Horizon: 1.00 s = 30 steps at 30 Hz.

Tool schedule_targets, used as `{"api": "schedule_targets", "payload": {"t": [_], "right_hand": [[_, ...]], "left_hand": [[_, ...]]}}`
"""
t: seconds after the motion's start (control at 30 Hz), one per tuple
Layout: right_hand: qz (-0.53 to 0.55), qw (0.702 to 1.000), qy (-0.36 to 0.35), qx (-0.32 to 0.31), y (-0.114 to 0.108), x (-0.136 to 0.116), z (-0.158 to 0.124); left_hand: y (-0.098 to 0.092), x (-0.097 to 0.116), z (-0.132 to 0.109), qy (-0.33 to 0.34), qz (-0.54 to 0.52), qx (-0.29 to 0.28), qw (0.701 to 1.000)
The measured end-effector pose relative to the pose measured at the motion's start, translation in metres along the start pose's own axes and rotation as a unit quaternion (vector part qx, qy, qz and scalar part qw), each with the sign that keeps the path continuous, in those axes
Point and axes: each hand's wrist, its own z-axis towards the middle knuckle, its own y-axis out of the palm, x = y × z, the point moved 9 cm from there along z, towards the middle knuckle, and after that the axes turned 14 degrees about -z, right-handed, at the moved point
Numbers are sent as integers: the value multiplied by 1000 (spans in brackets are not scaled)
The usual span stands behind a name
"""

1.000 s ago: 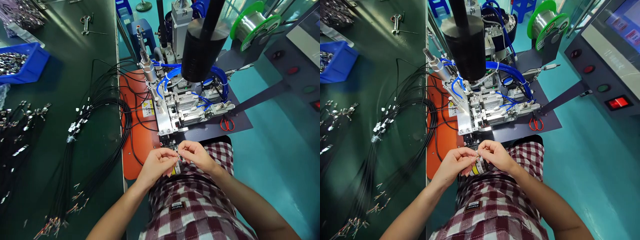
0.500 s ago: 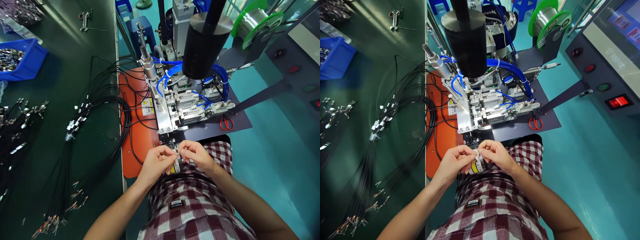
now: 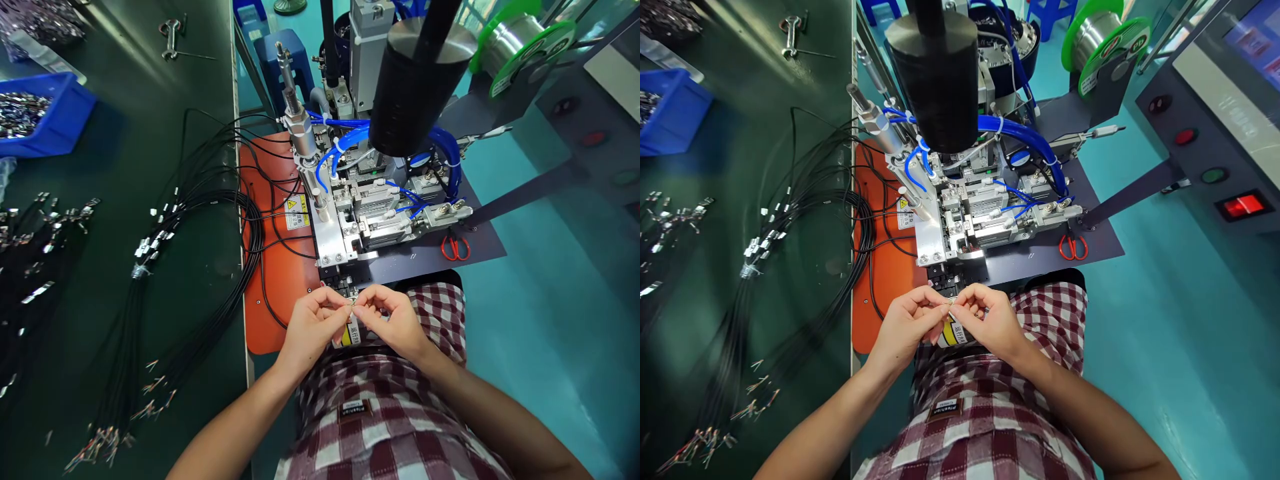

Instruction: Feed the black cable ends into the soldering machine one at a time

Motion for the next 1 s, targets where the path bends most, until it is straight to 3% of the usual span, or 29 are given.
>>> {"api": "schedule_targets", "payload": {"t": [0.27, 0.43, 0.67, 1.0], "right_hand": [[0, 1000, -8, -15, 0, -3, -1], [-6, 1000, -18, 9, -6, -11, 4], [60, 998, 30, -13, 4, 1, 4], [86, 995, 37, -17, 3, 4, 3]], "left_hand": [[0, -4, 2, -7, -30, -4, 1000], [2, -3, 1, -17, -22, -12, 1000], [2, -3, 0, -17, -16, -2, 1000], [0, -5, 0, -27, -30, 3, 999]]}}
